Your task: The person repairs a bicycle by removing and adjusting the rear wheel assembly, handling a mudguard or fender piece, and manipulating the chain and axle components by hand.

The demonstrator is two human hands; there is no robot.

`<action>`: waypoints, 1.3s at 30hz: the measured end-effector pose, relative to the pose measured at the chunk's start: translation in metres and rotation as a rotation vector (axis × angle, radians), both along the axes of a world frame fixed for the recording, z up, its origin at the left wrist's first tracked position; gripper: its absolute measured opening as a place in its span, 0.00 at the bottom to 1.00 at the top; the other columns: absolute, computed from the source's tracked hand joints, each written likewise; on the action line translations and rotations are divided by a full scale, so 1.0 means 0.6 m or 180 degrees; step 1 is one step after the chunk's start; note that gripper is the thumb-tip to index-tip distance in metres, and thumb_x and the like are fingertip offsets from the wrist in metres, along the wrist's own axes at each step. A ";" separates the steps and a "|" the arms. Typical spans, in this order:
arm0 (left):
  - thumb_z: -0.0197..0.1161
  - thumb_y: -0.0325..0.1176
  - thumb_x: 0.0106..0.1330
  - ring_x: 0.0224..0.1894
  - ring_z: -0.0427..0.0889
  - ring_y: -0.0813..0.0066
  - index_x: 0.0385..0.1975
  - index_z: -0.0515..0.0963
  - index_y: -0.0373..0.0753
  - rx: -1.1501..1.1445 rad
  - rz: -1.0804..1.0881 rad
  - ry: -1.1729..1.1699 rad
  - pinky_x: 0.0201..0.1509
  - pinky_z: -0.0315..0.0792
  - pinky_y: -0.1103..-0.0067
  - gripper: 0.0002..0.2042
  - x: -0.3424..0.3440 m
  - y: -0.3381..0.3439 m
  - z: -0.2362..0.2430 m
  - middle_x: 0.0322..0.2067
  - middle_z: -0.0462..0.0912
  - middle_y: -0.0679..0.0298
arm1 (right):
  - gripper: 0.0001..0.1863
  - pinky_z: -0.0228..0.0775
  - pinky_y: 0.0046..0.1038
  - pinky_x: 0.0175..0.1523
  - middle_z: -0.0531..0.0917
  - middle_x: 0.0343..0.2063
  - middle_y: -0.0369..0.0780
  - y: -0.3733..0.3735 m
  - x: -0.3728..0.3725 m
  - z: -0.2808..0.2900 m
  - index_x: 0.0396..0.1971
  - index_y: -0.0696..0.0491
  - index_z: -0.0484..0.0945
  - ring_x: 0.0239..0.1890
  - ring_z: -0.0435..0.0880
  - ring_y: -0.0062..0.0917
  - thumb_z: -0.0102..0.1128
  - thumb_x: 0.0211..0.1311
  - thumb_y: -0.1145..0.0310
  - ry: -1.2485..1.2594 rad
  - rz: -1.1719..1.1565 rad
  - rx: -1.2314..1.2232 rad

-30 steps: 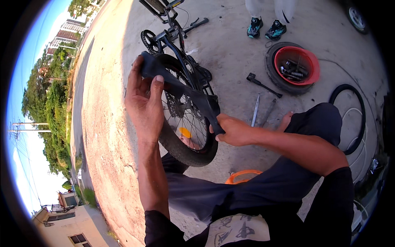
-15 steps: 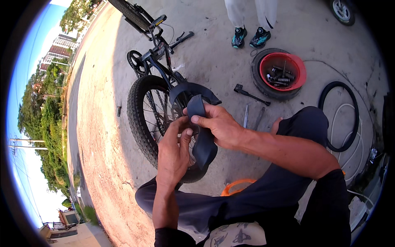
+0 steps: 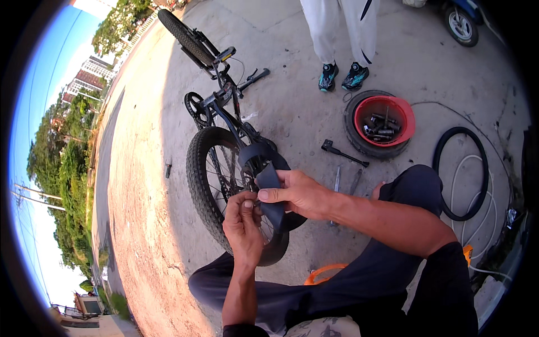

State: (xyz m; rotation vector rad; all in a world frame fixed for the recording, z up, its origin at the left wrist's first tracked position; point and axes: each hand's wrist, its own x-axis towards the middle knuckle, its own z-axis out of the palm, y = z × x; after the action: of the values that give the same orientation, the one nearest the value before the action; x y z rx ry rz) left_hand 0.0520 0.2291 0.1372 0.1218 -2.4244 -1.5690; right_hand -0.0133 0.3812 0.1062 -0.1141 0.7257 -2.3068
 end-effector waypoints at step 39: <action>0.62 0.30 0.64 0.43 0.85 0.54 0.56 0.70 0.28 -0.0956 -0.0327 -0.1811 0.48 0.77 0.68 0.22 0.057 0.045 -0.369 0.49 0.81 0.44 | 0.10 0.69 0.27 0.37 0.81 0.29 0.37 0.054 -0.080 0.001 0.35 0.60 0.79 0.30 0.75 0.19 0.65 0.56 0.70 0.1132 -0.1657 0.1506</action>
State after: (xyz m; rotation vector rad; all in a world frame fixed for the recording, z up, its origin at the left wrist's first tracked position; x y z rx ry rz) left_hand 0.0861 0.2561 -0.0841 0.4464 -3.1166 -1.3159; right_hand -0.0612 0.4133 0.1066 -0.1295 1.6237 -2.5425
